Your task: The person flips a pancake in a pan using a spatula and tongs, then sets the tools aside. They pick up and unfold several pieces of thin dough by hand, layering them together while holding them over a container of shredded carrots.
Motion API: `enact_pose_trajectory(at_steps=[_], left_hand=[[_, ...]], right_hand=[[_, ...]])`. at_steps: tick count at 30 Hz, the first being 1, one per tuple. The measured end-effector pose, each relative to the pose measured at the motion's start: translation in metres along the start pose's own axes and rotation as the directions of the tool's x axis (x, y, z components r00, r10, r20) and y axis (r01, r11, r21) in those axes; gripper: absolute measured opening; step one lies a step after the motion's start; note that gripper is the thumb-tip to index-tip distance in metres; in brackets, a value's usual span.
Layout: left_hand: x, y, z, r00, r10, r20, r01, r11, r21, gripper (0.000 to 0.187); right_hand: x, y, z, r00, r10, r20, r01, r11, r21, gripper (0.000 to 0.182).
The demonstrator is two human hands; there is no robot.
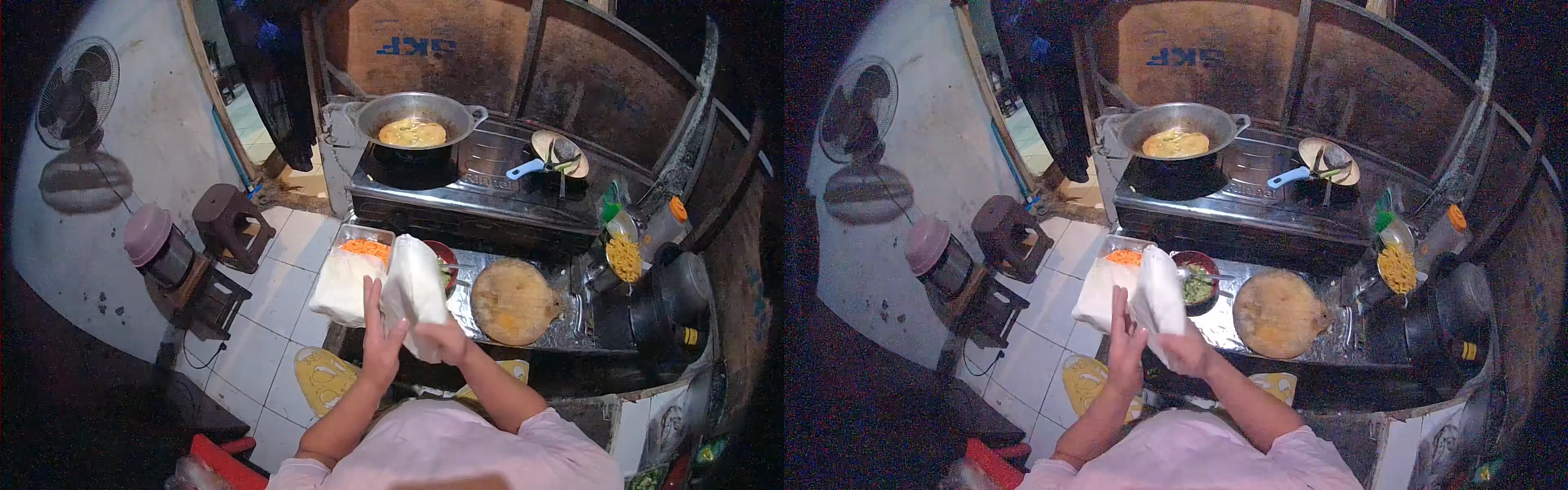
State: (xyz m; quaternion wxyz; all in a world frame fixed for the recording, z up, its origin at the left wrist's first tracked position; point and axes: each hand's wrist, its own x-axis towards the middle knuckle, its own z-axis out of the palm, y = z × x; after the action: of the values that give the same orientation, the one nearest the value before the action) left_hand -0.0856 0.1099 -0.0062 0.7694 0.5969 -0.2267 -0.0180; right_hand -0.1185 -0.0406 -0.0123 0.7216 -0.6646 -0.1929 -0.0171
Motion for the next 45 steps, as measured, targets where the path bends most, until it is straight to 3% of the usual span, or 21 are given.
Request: enact_pose_trajectory(at_steps=[1,2,3,4,5,6,8,9,10,12,14,16,18,20,24,26,29,31,34,39,45], left_hand=[[-0.006,0.012,0.007,0.983,-0.183,0.030,0.182,0.924,-0.337,0.073],[-0.006,0.011,0.005,0.983,-0.184,0.027,0.182,0.924,-0.335,0.073],[-0.005,0.008,0.001,0.966,-0.201,0.162,0.254,0.620,-0.742,0.071],[-0.004,0.011,-0.001,0.948,-0.147,0.283,0.305,0.151,-0.940,0.070],[-0.001,0.016,0.003,0.918,-0.395,0.038,0.260,0.525,-0.811,0.077],[-0.002,0.011,-0.001,0.917,-0.397,0.030,0.255,0.528,-0.810,0.077],[-0.002,-0.010,-0.011,0.968,-0.212,0.131,0.162,0.138,-0.977,0.080],[-0.002,-0.014,-0.017,0.973,-0.154,0.174,0.187,0.076,-0.979,0.086],[-0.002,-0.012,-0.020,0.973,-0.156,0.171,0.184,0.074,-0.980,0.086],[-0.001,-0.005,-0.024,0.964,-0.137,0.229,0.263,0.352,-0.898,0.088],[-0.006,-0.003,-0.030,0.957,-0.179,0.228,0.271,0.277,-0.922,0.086],[-0.009,-0.006,-0.036,0.914,-0.290,0.283,0.360,0.261,-0.896,0.080],[-0.011,-0.007,-0.037,0.887,-0.319,0.335,0.414,0.221,-0.883,0.079],[-0.013,-0.010,-0.037,0.853,-0.347,0.390,0.468,0.179,-0.865,0.078],[-0.010,-0.015,-0.042,0.808,-0.377,0.454,0.560,0.250,-0.790,0.074],[-0.006,-0.012,-0.050,0.787,-0.426,0.446,0.584,0.284,-0.760,0.073],[0.008,-0.006,-0.066,0.768,-0.415,0.487,0.614,0.264,-0.744,0.061],[0.016,-0.004,-0.070,0.794,-0.480,0.372,0.608,0.614,-0.504,0.050],[0.024,0.006,-0.055,0.832,-0.535,0.147,0.555,0.804,-0.212,0.046],[0.024,0.001,-0.050,0.881,-0.413,0.230,0.468,0.831,-0.301,0.041],[0.022,0.015,-0.039,0.841,-0.405,0.359,0.380,0.914,0.141,0.031]], right_hand=[[0.014,-0.032,0.010,0.997,0.077,0.014,-0.074,0.984,-0.164,0.063],[0.018,-0.031,0.016,0.998,-0.062,-0.012,0.049,0.887,-0.460,0.070],[0.023,-0.036,0.026,0.997,-0.071,0.028,0.069,0.680,-0.730,0.071],[0.025,-0.045,0.036,0.995,-0.067,0.071,0.092,0.396,-0.914,0.073],[0.025,-0.051,0.044,0.995,-0.065,0.077,0.097,0.401,-0.911,0.073],[0.024,-0.056,0.051,0.991,-0.066,0.117,0.134,0.406,-0.904,0.072],[0.024,-0.057,0.051,0.985,-0.065,0.162,0.174,0.409,-0.896,0.071],[0.020,-0.058,0.042,0.972,-0.194,0.133,0.221,0.567,-0.794,0.066],[0.016,-0.057,0.033,0.948,-0.309,0.075,0.279,0.697,-0.660,0.062],[0.008,-0.043,0.010,0.850,-0.464,-0.249,0.248,0.770,-0.588,0.045],[-0.001,-0.019,-0.011,0.834,-0.459,-0.307,0.116,0.690,-0.714,0.041],[-0.003,0.016,-0.023,0.817,0.022,-0.576,-0.042,0.999,-0.022,0.038],[-0.016,0.022,-0.030,0.801,0.524,-0.290,-0.272,0.749,0.604,0.060],[-0.016,0.032,-0.032,0.855,0.519,0.025,-0.239,0.351,0.905,0.063],[-0.023,0.046,-0.039,0.910,0.396,0.121,-0.242,0.271,0.932,0.057],[-0.017,0.038,-0.045,0.897,0.442,-0.008,-0.302,0.628,0.717,0.053],[-0.017,0.014,-0.046,0.903,0.418,-0.099,-0.243,0.686,0.686,0.047],[-0.020,0.003,-0.046,0.913,0.363,-0.188,-0.191,0.786,0.588,0.042],[-0.027,0.004,-0.054,0.897,0.371,-0.240,-0.194,0.818,0.541,0.043],[-0.042,0.006,-0.065,0.913,0.334,-0.236,-0.143,0.802,0.580,0.038],[-0.038,0.005,-0.065,0.868,0.390,-0.308,-0.269,0.890,0.369,0.030]])
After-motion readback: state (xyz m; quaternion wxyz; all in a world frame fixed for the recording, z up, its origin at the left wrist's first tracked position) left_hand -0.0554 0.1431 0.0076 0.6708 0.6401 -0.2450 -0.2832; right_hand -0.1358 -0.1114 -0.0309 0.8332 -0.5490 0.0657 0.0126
